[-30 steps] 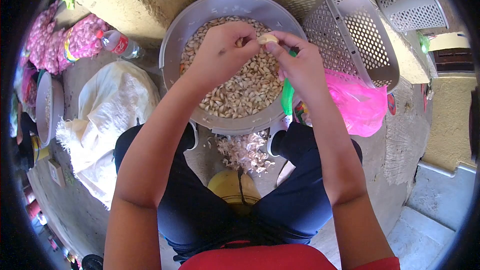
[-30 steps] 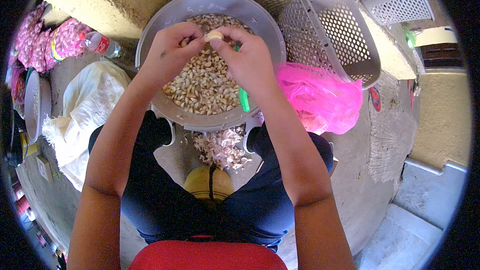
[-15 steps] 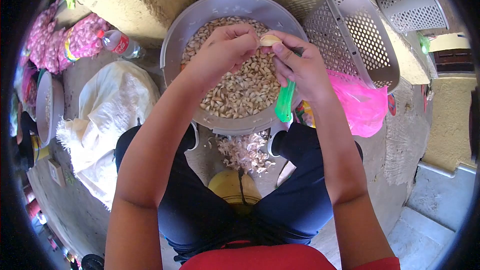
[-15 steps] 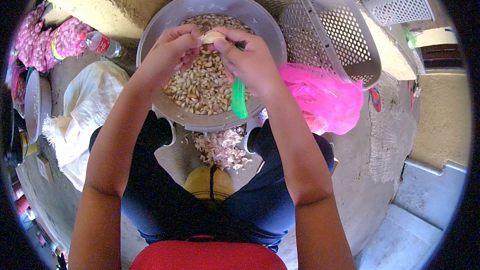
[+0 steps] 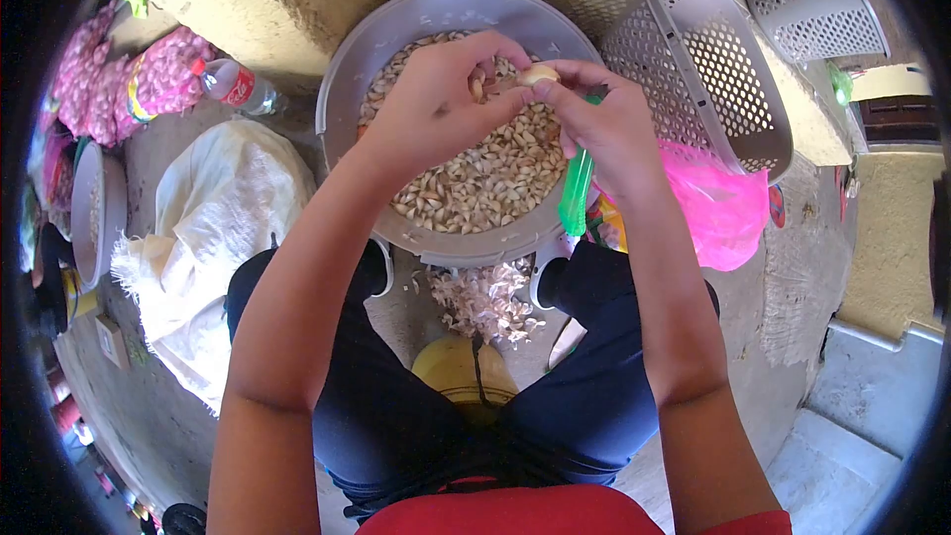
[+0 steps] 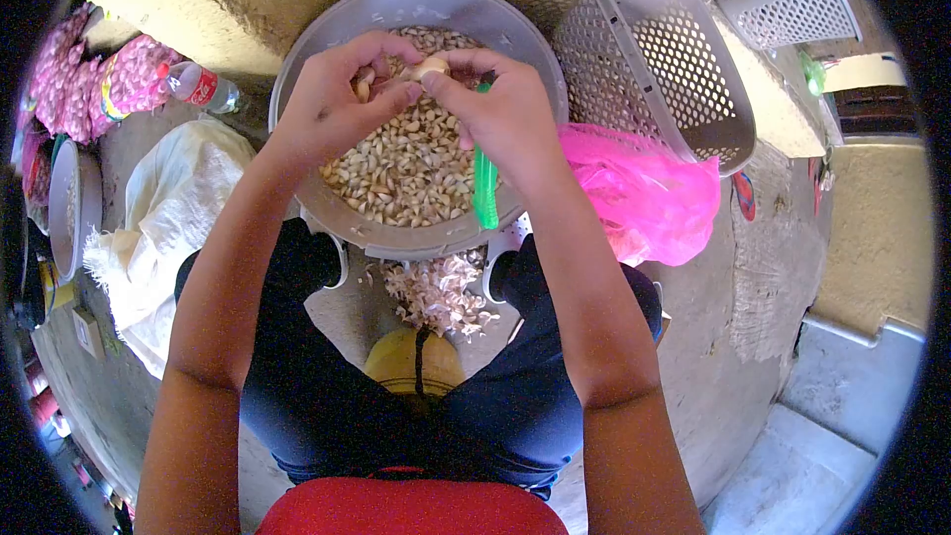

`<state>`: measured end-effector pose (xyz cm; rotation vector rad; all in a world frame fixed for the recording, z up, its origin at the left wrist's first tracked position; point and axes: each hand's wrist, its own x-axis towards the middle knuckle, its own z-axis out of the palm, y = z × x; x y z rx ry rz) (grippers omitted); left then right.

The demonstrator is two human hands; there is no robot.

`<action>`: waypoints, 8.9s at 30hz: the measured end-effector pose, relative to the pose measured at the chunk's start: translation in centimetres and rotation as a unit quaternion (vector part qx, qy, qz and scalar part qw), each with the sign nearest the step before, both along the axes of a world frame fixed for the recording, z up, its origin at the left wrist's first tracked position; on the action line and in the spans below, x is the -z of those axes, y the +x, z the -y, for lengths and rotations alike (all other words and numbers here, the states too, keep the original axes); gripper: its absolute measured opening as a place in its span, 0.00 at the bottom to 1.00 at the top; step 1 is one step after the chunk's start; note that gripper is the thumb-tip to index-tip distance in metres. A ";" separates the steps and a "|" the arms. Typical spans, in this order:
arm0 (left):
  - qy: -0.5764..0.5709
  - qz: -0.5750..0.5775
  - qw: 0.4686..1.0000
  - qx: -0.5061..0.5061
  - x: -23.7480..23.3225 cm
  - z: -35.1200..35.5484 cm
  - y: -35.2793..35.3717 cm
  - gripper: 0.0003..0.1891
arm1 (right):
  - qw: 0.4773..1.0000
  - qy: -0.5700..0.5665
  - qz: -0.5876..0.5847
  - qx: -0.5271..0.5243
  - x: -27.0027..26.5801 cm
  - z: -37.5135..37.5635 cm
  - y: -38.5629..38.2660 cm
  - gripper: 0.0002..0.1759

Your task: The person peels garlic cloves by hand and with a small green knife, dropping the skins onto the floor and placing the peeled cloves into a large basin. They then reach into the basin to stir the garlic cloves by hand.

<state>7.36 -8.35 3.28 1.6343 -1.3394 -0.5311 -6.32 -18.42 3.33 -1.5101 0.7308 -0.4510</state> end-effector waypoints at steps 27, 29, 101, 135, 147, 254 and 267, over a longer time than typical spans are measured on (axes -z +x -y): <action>0.014 -0.114 0.993 0.024 1.8 0.4 0.7 0.09 | 0.971 0.221 0.090 0.021 0.3 -0.7 0.4 0.12; 0.016 -0.147 0.989 0.020 1.6 0.3 0.4 0.08 | 0.959 0.263 0.107 0.008 0.4 -0.7 0.4 0.12; 0.073 -0.156 0.985 0.030 1.5 0.0 1.0 0.07 | 0.980 0.190 0.015 -0.064 -0.1 -0.7 0.3 0.18; 0.114 -0.280 0.953 0.012 0.2 -0.4 0.4 0.10 | 0.998 0.038 0.006 -0.052 0.2 -0.2 -0.2 0.19; 0.112 -0.146 0.981 0.064 0.9 -0.3 0.8 0.12 | 0.974 -0.189 -0.092 -0.085 1.1 0.3 -0.3 0.22; 0.158 -0.637 0.754 -0.018 2.7 0.2 2.9 0.14 | 0.799 -0.322 -0.254 -0.439 6.8 -3.8 -1.6 0.11; 0.074 -0.719 0.684 0.100 2.5 0.3 2.6 0.10 | 0.761 -0.334 -0.303 -0.467 10.7 -8.9 -3.0 0.13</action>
